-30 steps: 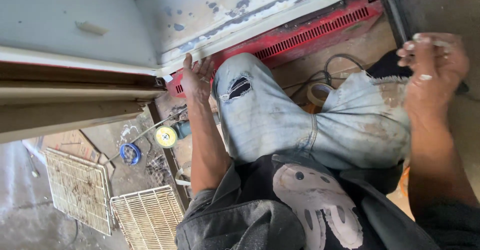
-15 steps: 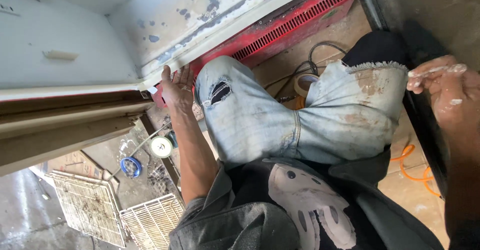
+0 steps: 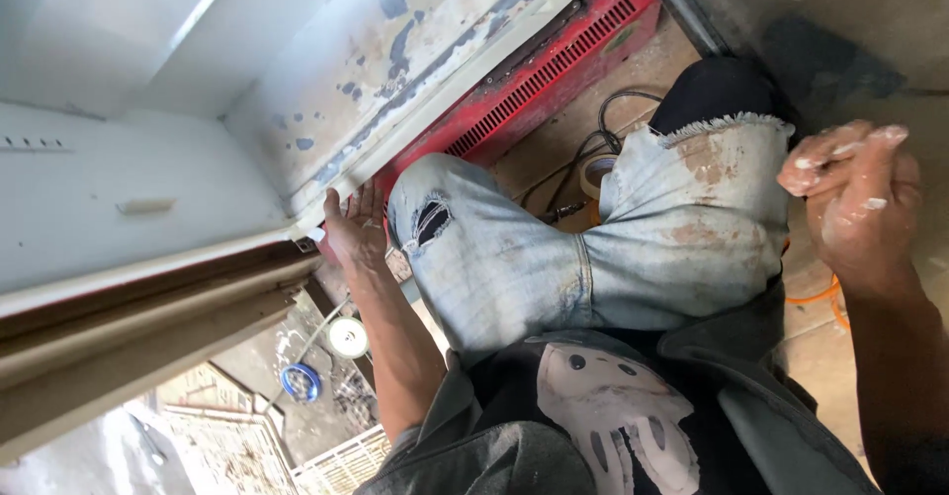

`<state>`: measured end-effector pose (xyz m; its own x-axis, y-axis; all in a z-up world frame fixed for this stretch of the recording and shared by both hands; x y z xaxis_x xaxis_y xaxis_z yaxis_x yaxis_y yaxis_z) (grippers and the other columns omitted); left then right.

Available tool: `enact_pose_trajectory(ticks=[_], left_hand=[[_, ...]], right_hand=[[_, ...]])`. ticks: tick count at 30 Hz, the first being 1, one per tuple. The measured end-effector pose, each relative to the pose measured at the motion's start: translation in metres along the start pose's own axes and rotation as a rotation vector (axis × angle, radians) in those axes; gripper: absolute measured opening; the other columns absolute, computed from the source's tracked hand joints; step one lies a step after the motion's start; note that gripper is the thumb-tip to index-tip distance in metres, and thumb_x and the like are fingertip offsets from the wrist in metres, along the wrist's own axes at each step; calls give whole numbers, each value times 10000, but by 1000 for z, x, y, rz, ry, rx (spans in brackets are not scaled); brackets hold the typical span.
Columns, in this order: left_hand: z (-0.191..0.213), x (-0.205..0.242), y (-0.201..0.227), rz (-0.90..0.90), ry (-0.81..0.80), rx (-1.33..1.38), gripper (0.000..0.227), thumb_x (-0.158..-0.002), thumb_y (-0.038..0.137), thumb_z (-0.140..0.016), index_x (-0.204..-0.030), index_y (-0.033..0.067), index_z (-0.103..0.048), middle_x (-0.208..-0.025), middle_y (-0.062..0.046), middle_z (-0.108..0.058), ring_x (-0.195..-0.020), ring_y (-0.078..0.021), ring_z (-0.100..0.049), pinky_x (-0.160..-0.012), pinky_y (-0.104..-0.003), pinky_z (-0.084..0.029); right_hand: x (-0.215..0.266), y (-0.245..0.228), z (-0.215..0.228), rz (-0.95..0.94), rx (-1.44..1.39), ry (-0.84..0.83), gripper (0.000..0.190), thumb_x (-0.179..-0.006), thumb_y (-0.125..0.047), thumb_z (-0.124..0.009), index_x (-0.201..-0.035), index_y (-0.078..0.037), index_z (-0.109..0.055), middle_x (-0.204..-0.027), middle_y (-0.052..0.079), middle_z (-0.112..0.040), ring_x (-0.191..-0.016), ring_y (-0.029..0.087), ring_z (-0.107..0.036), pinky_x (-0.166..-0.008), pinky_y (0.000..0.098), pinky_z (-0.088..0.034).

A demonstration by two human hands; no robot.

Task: Applying masking tape and spray painting the bottom edge of a refrigerator

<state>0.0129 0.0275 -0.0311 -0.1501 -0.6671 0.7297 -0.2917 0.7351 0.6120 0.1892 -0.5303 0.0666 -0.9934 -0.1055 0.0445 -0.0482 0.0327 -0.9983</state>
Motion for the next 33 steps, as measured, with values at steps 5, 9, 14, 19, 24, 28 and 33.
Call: enact_pose_trajectory(ticks=[5,9,14,19,24,28,33], left_hand=[[7,-20,1,1,-45,9,897,-901,257,-681,-1545,-125,-186,-1462,-368,-483,-1252,-480,-612,-996,-567,-602],[17,-60,-2,146,-243,-27,526,-972,324,-572,-1375,-12,-535,-1363,-292,-559,-1266,-441,-626,-1099,-542,-501],[-26,26,-4,197,-46,-125,649,-899,330,-620,-1413,-60,-556,-1227,-291,-714,-1156,-430,-719,-1004,-497,-573],[-27,67,-1,142,14,-399,491,-875,425,-626,-1151,47,-775,-1231,-144,-781,-1229,-311,-710,-1110,-425,-540],[-13,83,12,9,-148,-895,572,-1011,457,-447,-1407,61,-564,-1310,-93,-653,-1257,-255,-658,-1083,-381,-538],[1,100,21,-61,-174,-1073,576,-1081,411,-384,-1466,-1,-503,-1394,-149,-653,-1286,-270,-662,-1094,-381,-578],[6,74,50,-195,-141,-1209,463,-1086,355,-500,-1338,-23,-594,-1215,-142,-700,-1103,-283,-713,-982,-400,-645]], right_hand=[[34,8,13,-1,-88,142,667,-1240,-527,-360,-710,-122,-388,-788,60,-451,-655,178,-424,-645,333,-366],[94,30,46,-105,512,83,442,-1075,-396,-521,-733,-116,-503,-701,32,-528,-626,126,-483,-596,293,-337],[175,26,68,-212,473,188,732,-1204,-486,-237,-759,-21,-585,-804,117,-569,-644,194,-500,-635,342,-359],[230,68,102,-842,738,328,441,-1129,-413,-533,-871,-65,-618,-831,123,-673,-752,265,-600,-629,459,-394],[284,120,113,-1061,868,356,482,-976,-444,-658,-1164,-6,-729,-1152,285,-720,-1034,472,-680,-770,583,-524],[331,162,120,-1087,881,397,484,-929,-509,-673,-1053,-48,-752,-1082,279,-734,-972,457,-688,-719,574,-505],[375,240,126,-1273,822,286,406,-966,-376,-549,-1238,-127,-719,-1176,261,-742,-1019,494,-705,-790,592,-561]])
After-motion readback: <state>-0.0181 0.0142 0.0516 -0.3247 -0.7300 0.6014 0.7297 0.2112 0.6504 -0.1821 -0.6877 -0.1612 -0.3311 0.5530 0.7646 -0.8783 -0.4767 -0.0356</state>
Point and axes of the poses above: each hand's wrist, its own x-axis away from the middle knuckle, its own z-axis out of the back of the hand, y = z × x, the point moved 3 cm from there along -x, towards the middle knuckle
